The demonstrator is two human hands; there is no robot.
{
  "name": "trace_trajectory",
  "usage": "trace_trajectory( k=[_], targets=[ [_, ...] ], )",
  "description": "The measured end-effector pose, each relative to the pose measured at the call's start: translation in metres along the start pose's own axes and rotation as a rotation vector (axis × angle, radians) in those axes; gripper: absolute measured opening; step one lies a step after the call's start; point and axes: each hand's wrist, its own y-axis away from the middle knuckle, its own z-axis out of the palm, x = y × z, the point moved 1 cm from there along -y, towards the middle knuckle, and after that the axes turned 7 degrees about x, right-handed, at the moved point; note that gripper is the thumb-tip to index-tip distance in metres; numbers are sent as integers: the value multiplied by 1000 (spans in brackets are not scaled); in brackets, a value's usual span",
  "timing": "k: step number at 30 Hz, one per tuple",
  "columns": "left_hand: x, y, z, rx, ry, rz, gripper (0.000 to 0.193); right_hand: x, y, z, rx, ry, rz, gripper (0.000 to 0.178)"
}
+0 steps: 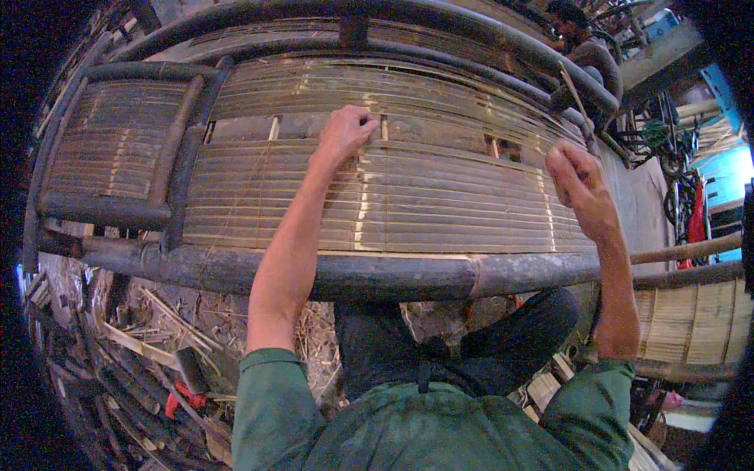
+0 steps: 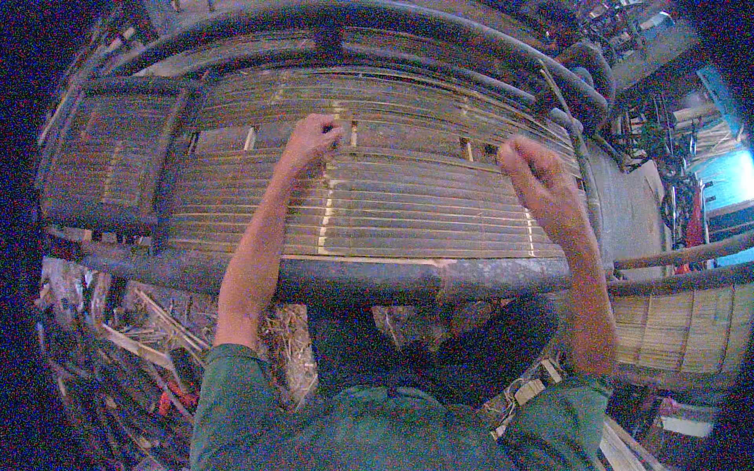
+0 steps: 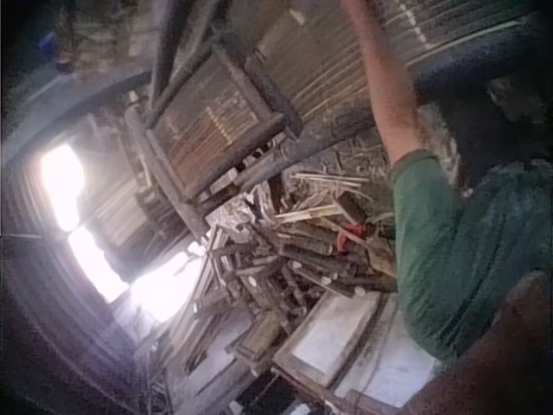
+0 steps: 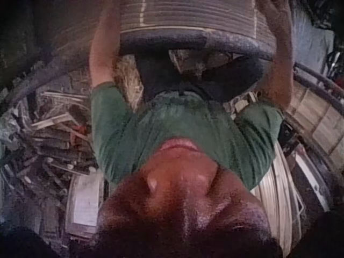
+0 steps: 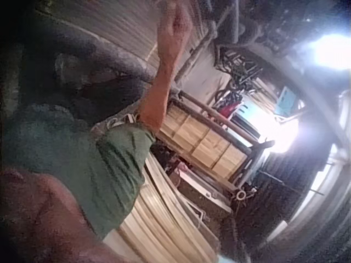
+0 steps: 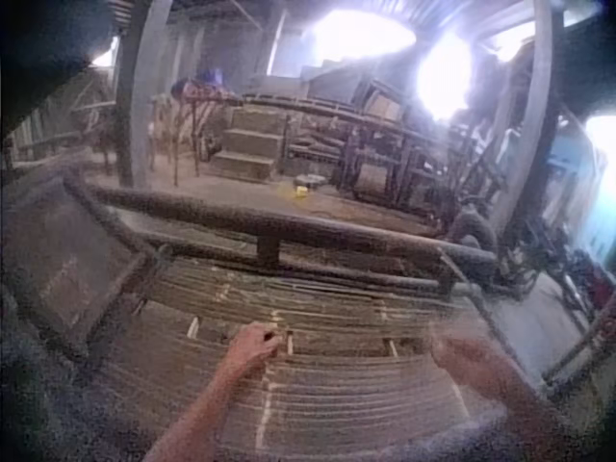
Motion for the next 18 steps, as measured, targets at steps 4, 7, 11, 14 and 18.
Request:
trace_trajectory(
  k=[4, 7, 11, 14, 18],
  targets=[
    [3, 6, -5, -70, -44, -17, 30, -1, 30, -36, 333, 19, 26, 19],
    [18, 3, 1, -44, 24, 116, 30, -24, 48, -123, 197, 337, 3, 21],
    [31, 2, 14, -84, 116, 626, 33, -33, 28, -131, 274, 378, -34, 26],
    [25, 9, 19, -190, -133, 334, 33, -13, -53, -120, 390, 370, -213, 28],
    [24, 1, -3, 229, 186, -21, 31, 34, -105, -28, 389, 379, -462, 29]
  ],
)
